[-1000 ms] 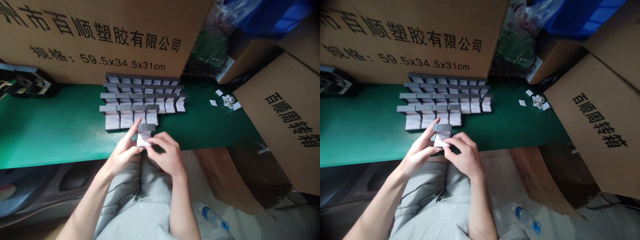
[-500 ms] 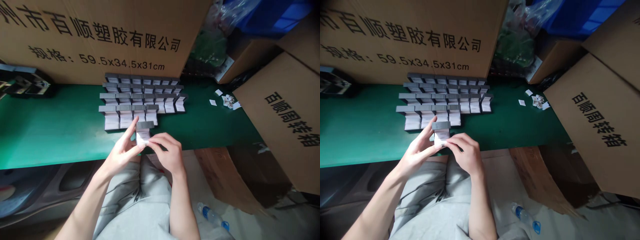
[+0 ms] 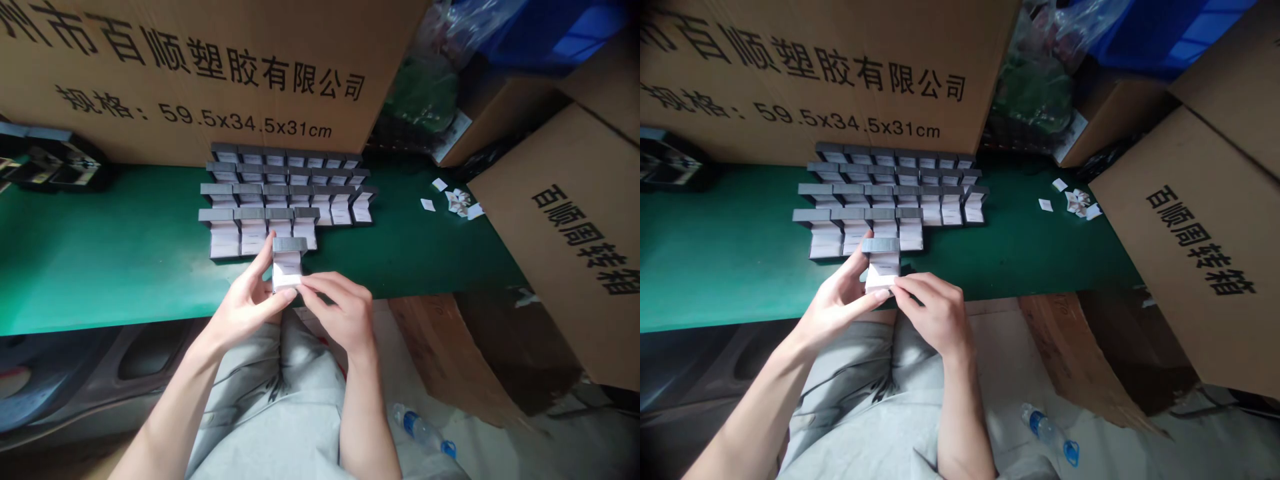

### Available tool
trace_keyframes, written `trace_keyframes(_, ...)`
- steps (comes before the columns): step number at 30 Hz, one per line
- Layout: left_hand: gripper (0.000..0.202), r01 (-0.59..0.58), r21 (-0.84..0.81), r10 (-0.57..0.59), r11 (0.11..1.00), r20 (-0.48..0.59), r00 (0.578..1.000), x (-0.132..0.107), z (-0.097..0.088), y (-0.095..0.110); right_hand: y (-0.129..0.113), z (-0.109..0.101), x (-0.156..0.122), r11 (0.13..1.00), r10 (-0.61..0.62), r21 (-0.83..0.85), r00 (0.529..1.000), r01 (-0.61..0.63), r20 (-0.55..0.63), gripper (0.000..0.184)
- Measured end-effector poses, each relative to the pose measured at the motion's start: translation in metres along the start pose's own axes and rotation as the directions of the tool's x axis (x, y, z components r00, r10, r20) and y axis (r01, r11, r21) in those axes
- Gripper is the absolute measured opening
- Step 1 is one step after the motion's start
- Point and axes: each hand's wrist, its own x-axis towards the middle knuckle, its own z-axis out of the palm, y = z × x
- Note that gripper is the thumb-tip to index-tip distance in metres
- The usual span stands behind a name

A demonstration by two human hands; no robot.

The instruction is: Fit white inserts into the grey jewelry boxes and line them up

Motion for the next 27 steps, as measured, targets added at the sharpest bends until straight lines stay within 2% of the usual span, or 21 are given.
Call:
trace_keyframes(3,0.099,-0.011,-0.012,0.011,1.000,0.000,1.000,0.0000,0.0010,0.0006,-0.0026,0.0009,-0.0003,1.000,-0.009,-0.010,1.000,0.009,0.002,0.016)
trace_keyframes(11,0.099,0.007,-0.043,-0.005,0.999,0.035,0.999,-0.0014,-0.0009,-0.0016,0.0009,-0.0014,0.0020,0.987,0.115,0.098,0.987,-0.126,0.111,0.019)
trace_keyframes(21,0.093,-0.036,-0.111,0.049,0.993,0.116,0.992,0.0010,-0.0071,-0.0076,0.0014,0.0029,0.0021,0.976,0.175,0.109,0.979,-0.186,0.106,0.010)
trace_keyframes(27,0.093,0.025,-0.102,-0.020,0.994,0.053,0.998,-0.0006,-0.0037,-0.0024,0.0016,0.0043,0.0013,0.971,0.190,0.129,0.976,-0.203,0.107,0.008)
